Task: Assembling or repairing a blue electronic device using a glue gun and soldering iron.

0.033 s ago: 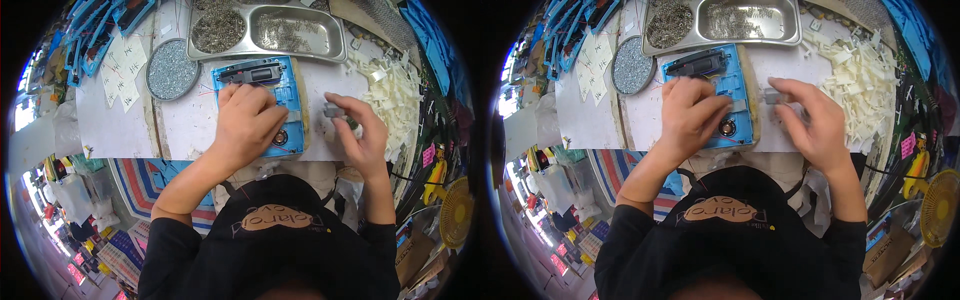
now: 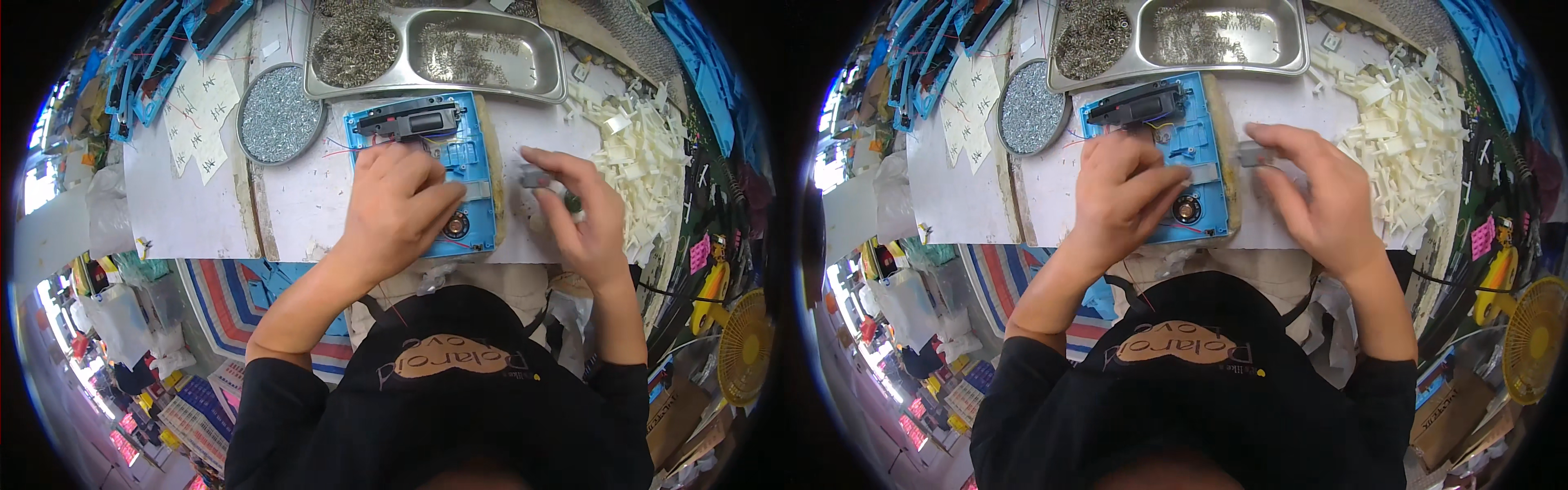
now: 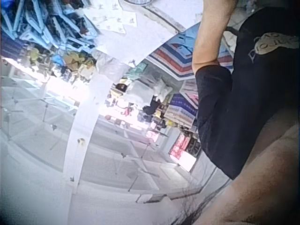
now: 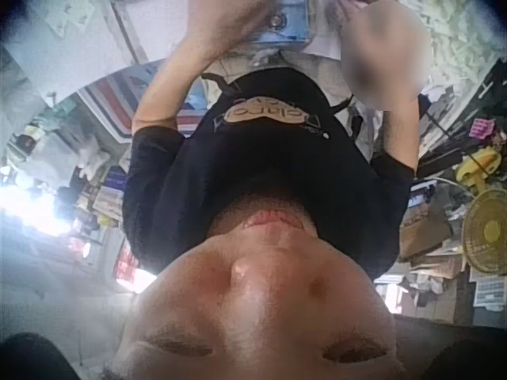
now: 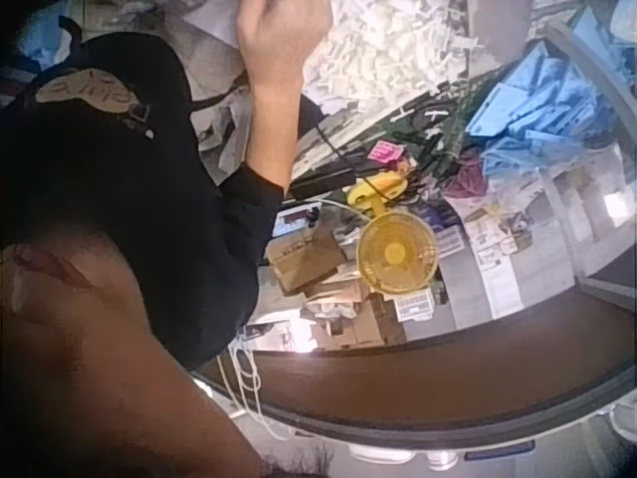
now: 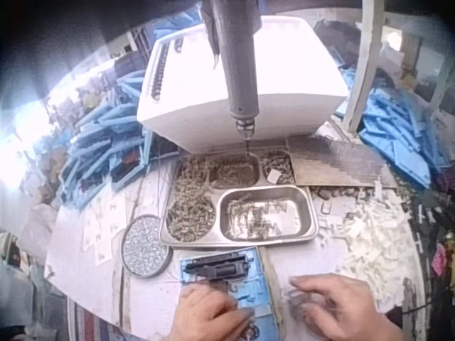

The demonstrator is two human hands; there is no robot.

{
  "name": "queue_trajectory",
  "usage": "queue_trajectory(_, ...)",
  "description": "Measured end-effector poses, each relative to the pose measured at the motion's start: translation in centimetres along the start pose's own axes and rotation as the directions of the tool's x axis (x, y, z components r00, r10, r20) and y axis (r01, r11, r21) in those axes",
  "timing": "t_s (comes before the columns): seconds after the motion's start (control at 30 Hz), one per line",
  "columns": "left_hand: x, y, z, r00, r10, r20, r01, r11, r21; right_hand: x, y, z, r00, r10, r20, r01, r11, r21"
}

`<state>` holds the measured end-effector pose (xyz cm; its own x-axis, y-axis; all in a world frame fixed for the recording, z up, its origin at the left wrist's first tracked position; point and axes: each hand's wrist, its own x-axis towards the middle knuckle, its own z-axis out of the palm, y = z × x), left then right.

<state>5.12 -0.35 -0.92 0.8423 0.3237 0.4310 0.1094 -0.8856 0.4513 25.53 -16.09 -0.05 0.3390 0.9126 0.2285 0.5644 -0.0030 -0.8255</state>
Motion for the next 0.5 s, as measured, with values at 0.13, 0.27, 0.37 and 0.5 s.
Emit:
queue_trajectory(0.13, -2.4, 0.3, -1.4, 0.997, -0.071, 0.012, 0.070, 0.997, 0.021, 3.6, -0.3, 1.8, 0.973, -0.197, 0.118, 0.216, 0.960, -0.178)
queue_trajectory(0.27, -3.2, 0.7, -0.8, 0.992, -0.125, -0.012, 0.125, 0.992, -0.012, 5.3, 0.2, 3.1, 0.952, -0.248, 0.178, 0.293, 0.909, -0.297)
queue_trajectory(0.37, -3.1, 0.6, -1.0, 0.989, -0.146, 0.034, 0.148, 0.985, -0.089, 5.7, 0.1, 3.5, 0.952, -0.233, 0.199, 0.286, 0.909, -0.304)
queue_trajectory(0.5, -3.1, -0.4, -3.3, 0.980, -0.200, -0.001, 0.198, 0.970, -0.139, 6.1, -0.5, 3.2, 0.956, -0.178, 0.235, 0.253, 0.903, -0.348)
